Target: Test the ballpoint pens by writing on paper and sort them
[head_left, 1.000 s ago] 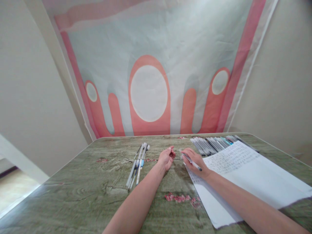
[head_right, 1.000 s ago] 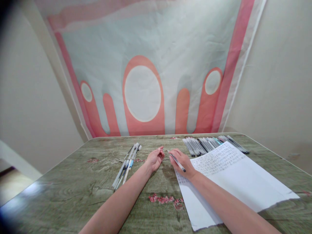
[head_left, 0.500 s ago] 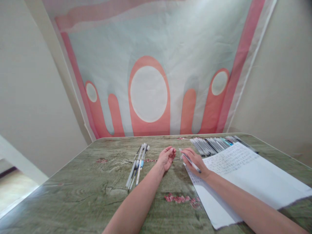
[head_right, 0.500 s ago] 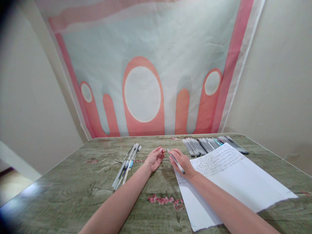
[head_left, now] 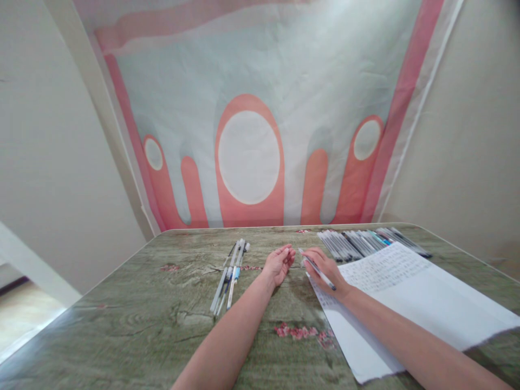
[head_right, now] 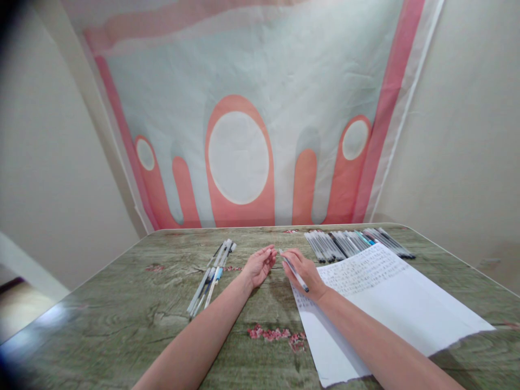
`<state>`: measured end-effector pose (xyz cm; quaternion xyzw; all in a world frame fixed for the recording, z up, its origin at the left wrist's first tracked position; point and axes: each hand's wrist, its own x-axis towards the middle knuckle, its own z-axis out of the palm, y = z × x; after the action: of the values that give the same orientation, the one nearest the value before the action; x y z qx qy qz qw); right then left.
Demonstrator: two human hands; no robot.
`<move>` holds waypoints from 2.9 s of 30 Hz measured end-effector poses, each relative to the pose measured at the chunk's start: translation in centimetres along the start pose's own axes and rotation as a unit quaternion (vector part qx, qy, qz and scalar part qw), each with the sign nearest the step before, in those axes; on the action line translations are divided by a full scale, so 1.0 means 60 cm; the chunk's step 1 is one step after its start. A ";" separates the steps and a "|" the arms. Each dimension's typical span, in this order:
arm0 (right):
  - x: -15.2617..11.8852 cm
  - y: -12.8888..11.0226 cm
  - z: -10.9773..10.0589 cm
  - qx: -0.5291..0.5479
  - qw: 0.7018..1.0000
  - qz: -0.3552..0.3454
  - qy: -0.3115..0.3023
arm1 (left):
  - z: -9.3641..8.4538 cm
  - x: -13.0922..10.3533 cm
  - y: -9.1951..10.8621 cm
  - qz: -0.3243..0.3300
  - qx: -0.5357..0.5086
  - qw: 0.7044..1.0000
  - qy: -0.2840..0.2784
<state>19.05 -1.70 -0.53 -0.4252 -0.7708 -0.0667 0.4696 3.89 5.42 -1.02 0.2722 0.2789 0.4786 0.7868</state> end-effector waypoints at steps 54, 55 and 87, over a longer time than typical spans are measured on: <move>0.000 -0.007 0.002 0.036 0.998 -0.044 -0.015 | -0.001 -0.005 -0.005 0.146 0.241 0.956 -0.081; 0.000 -0.007 0.002 0.036 0.998 -0.043 -0.018 | -0.002 -0.004 -0.005 0.147 0.243 0.955 -0.084; -0.003 -0.007 0.002 0.060 0.997 -0.034 -0.027 | -0.002 -0.006 -0.005 0.165 0.320 0.928 -0.100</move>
<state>18.72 -1.99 -0.63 -0.3716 -0.8000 -0.0245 0.4705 3.83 4.98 -1.24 0.5983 0.2879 0.4571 0.5918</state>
